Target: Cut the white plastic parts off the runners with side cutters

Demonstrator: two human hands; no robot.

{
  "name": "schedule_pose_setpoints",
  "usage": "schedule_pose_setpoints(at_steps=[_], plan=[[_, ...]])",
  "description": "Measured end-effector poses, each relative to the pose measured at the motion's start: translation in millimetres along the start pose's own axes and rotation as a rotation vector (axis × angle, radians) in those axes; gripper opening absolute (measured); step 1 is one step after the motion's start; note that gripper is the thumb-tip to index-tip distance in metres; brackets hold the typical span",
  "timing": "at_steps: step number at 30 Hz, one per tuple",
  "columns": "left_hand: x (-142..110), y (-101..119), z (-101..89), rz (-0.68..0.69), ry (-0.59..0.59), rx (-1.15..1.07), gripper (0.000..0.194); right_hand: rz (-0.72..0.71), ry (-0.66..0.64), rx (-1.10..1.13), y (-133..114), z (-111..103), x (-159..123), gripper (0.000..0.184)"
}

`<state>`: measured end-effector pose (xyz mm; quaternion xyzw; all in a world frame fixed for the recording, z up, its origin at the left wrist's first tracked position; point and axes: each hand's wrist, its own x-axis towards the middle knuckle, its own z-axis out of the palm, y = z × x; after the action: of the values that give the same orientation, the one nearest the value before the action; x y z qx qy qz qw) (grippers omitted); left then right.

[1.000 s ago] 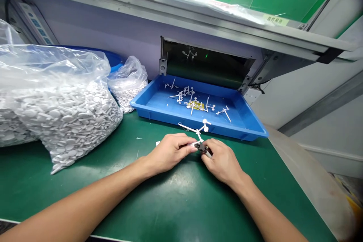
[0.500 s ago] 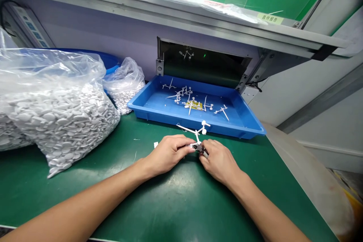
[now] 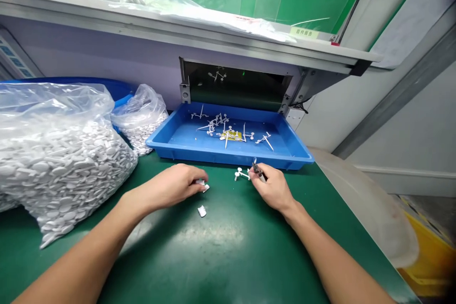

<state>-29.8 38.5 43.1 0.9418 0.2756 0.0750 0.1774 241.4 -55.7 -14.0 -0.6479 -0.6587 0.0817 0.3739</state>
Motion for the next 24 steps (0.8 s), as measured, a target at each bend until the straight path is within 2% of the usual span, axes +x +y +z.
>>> schedule_pose_setpoints(at_steps=[3, 5, 7, 11, 14, 17, 20, 24], plan=[[-4.2, -14.7, -0.8, -0.088, -0.068, 0.093, 0.021, 0.083, 0.081, 0.02, 2.5, 0.8, 0.4, 0.029], [-2.0, -16.4, 2.4, -0.114, -0.05, 0.102, 0.03, 0.118, 0.034, -0.037, 3.3, 2.6, 0.3, 0.037], [3.3, -9.6, 8.9, -0.107, 0.031, 0.07, 0.035, 0.121, -0.04, -0.117, 3.7, 4.8, 0.1, 0.031], [17.8, 19.6, 37.2, 0.0, 0.207, -0.013, 0.025, 0.126, -0.115, -0.162, 0.6, 9.4, -0.7, 0.022], [29.0, 34.8, 63.7, 0.005, 0.204, -0.017, 0.02, 0.169, -0.155, -0.098, -6.4, 12.6, -2.5, 0.021], [36.6, 35.0, 79.1, -0.052, 0.198, 0.008, 0.017, 0.187, -0.224, -0.018, -15.5, 15.2, -5.2, 0.02], [36.7, 30.8, 79.9, -0.078, 0.204, 0.038, 0.023, 0.18, -0.275, 0.033, -23.7, 17.2, -7.7, 0.02], [31.9, 35.5, 71.9, -0.111, 0.192, 0.115, 0.02, 0.16, -0.274, 0.056, -29.9, 19.5, -9.2, 0.019]])
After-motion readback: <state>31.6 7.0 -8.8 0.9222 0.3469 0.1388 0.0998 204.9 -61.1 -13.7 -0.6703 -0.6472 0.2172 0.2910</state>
